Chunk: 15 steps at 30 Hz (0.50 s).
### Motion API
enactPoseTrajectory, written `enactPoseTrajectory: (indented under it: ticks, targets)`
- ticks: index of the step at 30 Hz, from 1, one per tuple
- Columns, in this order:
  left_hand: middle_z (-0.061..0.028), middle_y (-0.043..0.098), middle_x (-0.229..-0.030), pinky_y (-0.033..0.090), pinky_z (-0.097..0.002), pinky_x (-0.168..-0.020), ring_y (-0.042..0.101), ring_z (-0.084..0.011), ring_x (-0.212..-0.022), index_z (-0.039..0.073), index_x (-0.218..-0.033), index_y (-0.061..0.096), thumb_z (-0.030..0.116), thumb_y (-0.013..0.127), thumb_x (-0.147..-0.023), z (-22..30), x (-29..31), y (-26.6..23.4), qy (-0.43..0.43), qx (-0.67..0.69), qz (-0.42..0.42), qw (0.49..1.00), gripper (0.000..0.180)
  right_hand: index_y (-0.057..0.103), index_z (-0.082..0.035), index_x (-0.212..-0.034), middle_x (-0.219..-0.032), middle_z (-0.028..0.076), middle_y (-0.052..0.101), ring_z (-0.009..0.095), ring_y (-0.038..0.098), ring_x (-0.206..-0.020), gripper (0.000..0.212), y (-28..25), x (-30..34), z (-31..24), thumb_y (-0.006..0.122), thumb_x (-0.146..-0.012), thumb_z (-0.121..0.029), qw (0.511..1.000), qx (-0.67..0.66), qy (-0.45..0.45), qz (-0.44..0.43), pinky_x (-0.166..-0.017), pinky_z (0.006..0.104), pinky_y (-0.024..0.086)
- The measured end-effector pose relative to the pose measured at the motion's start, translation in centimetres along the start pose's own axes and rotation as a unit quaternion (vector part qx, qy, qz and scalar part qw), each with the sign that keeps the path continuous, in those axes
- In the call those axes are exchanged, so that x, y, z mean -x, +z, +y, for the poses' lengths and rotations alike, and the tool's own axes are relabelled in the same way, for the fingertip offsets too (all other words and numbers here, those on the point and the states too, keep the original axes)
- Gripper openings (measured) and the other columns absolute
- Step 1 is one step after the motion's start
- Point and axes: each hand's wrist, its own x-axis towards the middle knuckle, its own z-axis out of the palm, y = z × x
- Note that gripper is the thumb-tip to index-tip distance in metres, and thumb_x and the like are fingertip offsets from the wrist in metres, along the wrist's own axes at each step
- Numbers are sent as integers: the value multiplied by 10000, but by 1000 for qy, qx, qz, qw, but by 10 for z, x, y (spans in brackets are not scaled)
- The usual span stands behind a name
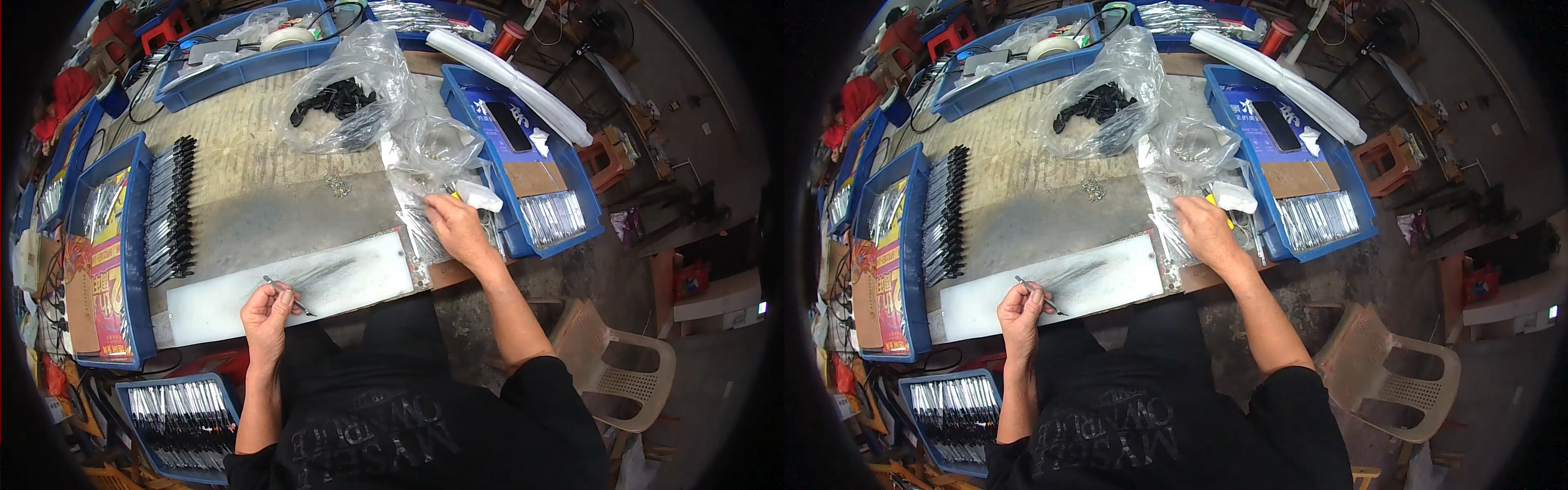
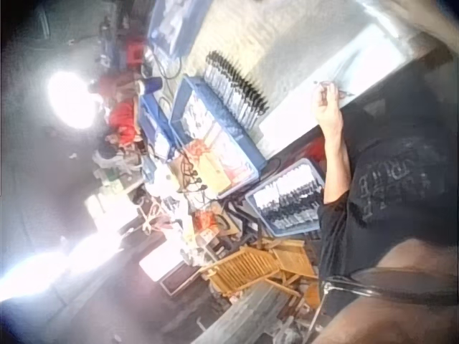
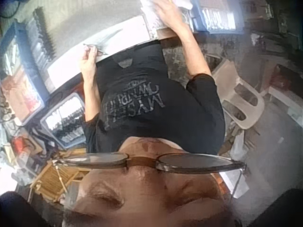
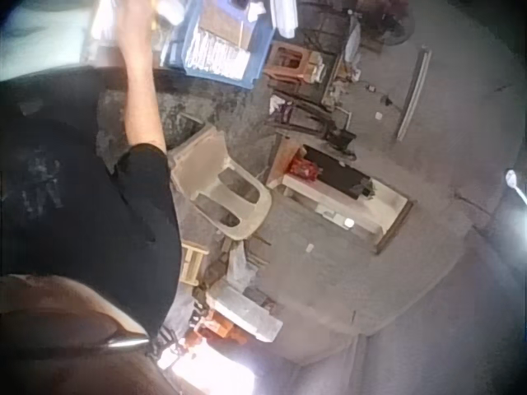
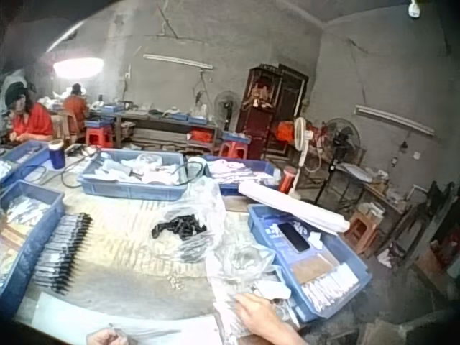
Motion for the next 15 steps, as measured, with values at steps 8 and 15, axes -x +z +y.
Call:
enactPoseTrajectory:
  ticks: [8,15]
  targets:
    - [-56,585,-778,457,-223,-608,540,-94,-675,-12,-850,572,73,577,-850,1,0,0,0,3,-4,1000,86,595,3,-828,-746,175,563,350,557,-718,108,-4,4,9,527,-744,12,993,116,4,3,-665,417,455]
    - [-64,583,-761,458,-218,-586,535,-97,-624,-7,-843,571,98,582,-848,-1,0,0,5,-12,1,1000,106,590,-6,-793,-766,161,559,346,551,-747,75,-2,8,8,545,-753,-51,991,132,19,-19,-687,433,443]
